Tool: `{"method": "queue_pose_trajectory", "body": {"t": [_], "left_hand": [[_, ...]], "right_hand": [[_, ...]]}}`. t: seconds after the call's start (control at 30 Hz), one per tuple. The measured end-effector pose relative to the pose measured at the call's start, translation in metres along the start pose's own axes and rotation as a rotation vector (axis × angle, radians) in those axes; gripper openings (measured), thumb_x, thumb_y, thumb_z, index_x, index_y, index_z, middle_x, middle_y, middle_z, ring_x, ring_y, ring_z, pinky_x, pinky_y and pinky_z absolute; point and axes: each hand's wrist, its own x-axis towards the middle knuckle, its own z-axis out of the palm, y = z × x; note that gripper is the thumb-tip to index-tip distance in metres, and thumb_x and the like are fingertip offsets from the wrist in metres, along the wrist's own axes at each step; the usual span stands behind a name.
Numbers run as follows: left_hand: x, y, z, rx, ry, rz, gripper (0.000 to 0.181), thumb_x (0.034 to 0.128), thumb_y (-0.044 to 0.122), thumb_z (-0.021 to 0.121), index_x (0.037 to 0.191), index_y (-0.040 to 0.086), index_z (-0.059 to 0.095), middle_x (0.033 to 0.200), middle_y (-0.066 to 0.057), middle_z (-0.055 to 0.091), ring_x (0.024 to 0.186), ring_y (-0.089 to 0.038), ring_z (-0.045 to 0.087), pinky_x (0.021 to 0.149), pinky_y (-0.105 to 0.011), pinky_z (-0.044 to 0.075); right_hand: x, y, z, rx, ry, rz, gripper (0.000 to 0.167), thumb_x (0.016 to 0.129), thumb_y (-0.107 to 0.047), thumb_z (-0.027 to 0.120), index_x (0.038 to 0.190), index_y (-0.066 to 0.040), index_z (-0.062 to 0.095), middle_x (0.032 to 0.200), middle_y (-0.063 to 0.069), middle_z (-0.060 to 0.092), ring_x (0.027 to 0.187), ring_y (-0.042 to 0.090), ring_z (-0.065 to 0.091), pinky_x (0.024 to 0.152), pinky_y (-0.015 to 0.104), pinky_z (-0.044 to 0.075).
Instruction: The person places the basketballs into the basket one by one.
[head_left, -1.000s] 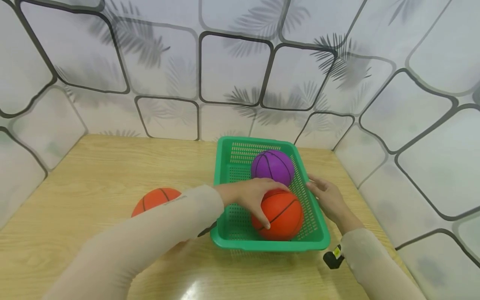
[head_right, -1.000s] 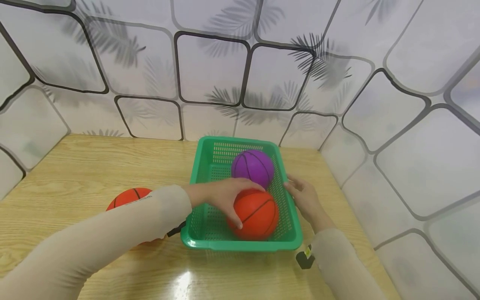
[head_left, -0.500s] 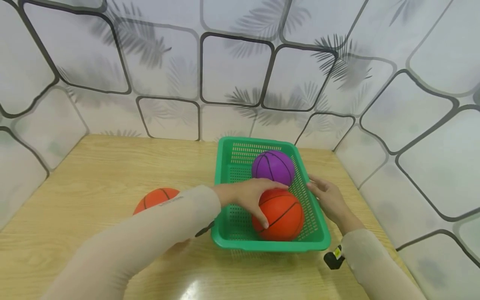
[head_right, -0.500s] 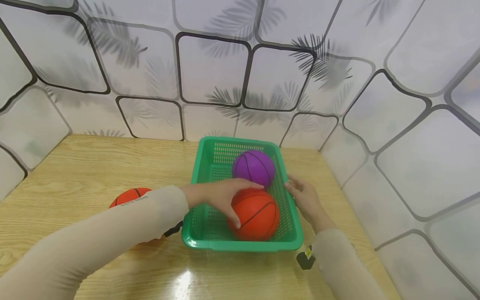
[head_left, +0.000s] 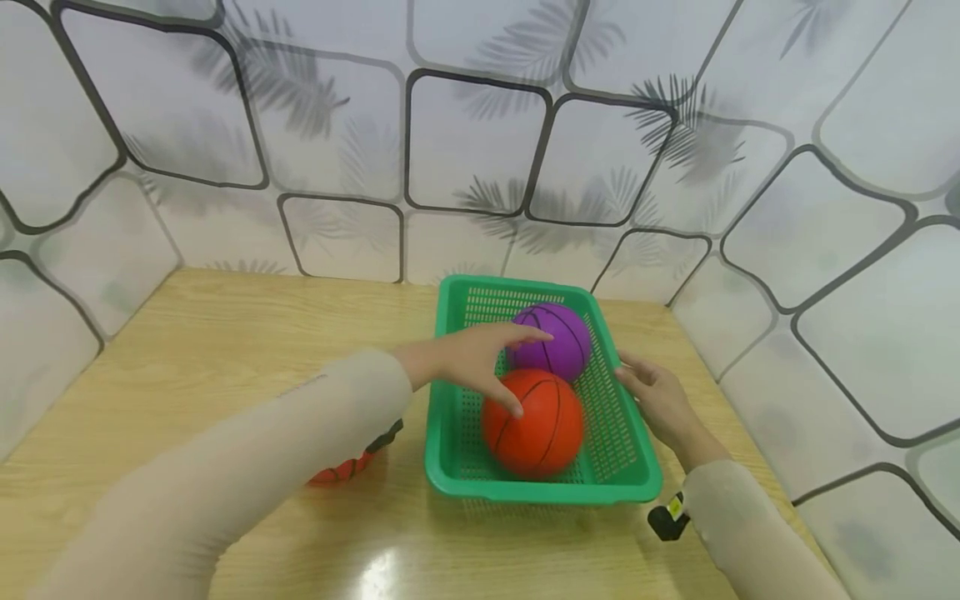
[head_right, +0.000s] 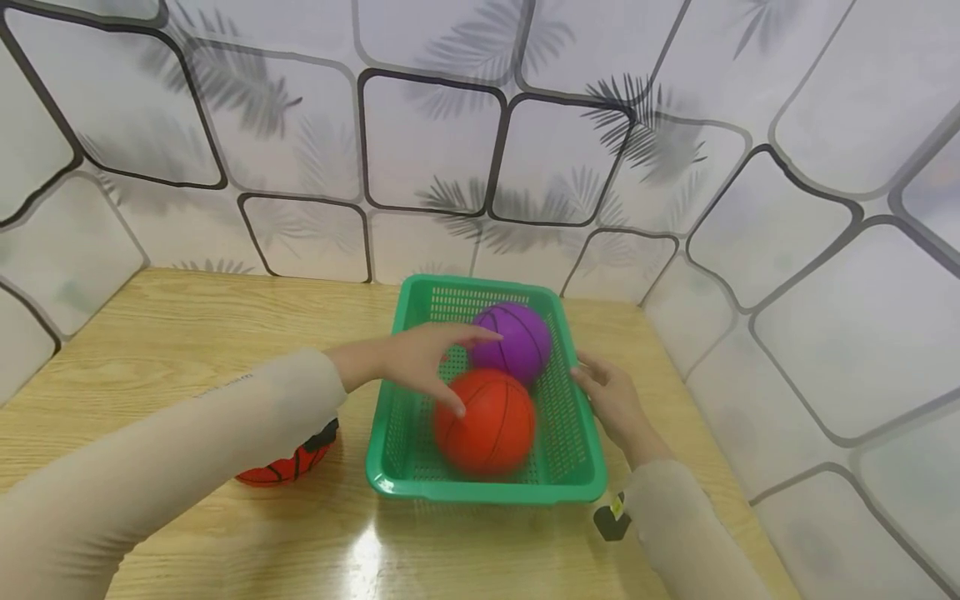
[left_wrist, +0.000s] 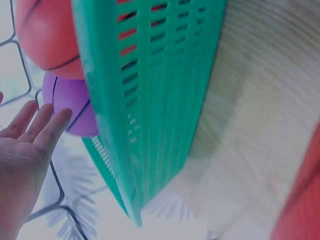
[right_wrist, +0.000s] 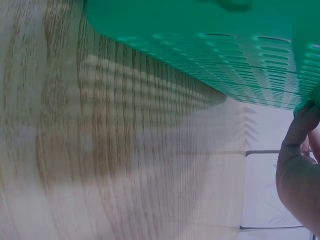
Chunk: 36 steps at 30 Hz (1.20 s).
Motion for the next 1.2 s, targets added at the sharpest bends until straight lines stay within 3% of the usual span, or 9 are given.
{"method": "queue_pose_trajectory", "body": {"t": [0.23, 0.57, 0.87, 1.2], "left_hand": [[-0.017, -0.005, -0.022, -0.019, 0.067, 0.015, 0.092, 0.0709, 0.038, 0.084, 0.146, 0.014, 0.037, 0.145, -0.007, 0.042, 0.127, -0.024, 0.045, 0.104, -0.041, 0.036], [-0.043, -0.021, -0.043, -0.031, 0.255, 0.080, 0.075, 0.0738, 0.032, 0.083, 0.136, 0.007, 0.050, 0.133, -0.004, 0.055, 0.115, -0.019, 0.054, 0.088, -0.039, 0.050], [-0.075, -0.033, -0.055, -0.017, 0.368, 0.052, 0.067, 0.0723, 0.027, 0.084, 0.130, 0.008, 0.056, 0.120, -0.004, 0.063, 0.109, -0.017, 0.058, 0.083, -0.040, 0.052], [-0.110, -0.048, -0.065, -0.039, 0.446, 0.025, 0.064, 0.0734, 0.021, 0.083, 0.130, 0.008, 0.056, 0.121, -0.008, 0.062, 0.108, -0.023, 0.059, 0.082, -0.043, 0.052]], "right_hand": [[-0.001, 0.000, 0.000, 0.012, -0.007, 0.008, 0.057, 0.100, -0.030, 0.049, 0.148, -0.005, 0.031, 0.143, 0.023, 0.040, 0.102, 0.010, 0.060, 0.088, 0.030, 0.050], [-0.001, 0.000, -0.001, -0.027, -0.003, 0.015, 0.057, 0.100, -0.033, 0.049, 0.149, -0.008, 0.032, 0.141, 0.022, 0.042, 0.106, 0.014, 0.059, 0.089, 0.031, 0.049], [-0.001, 0.000, 0.000, -0.025, -0.007, -0.004, 0.057, 0.100, -0.032, 0.049, 0.147, -0.006, 0.033, 0.141, 0.023, 0.042, 0.104, 0.012, 0.060, 0.088, 0.030, 0.050], [-0.001, -0.001, -0.001, -0.029, -0.003, 0.008, 0.057, 0.100, -0.033, 0.049, 0.148, -0.007, 0.033, 0.141, 0.023, 0.043, 0.105, 0.012, 0.060, 0.088, 0.030, 0.050]]}}
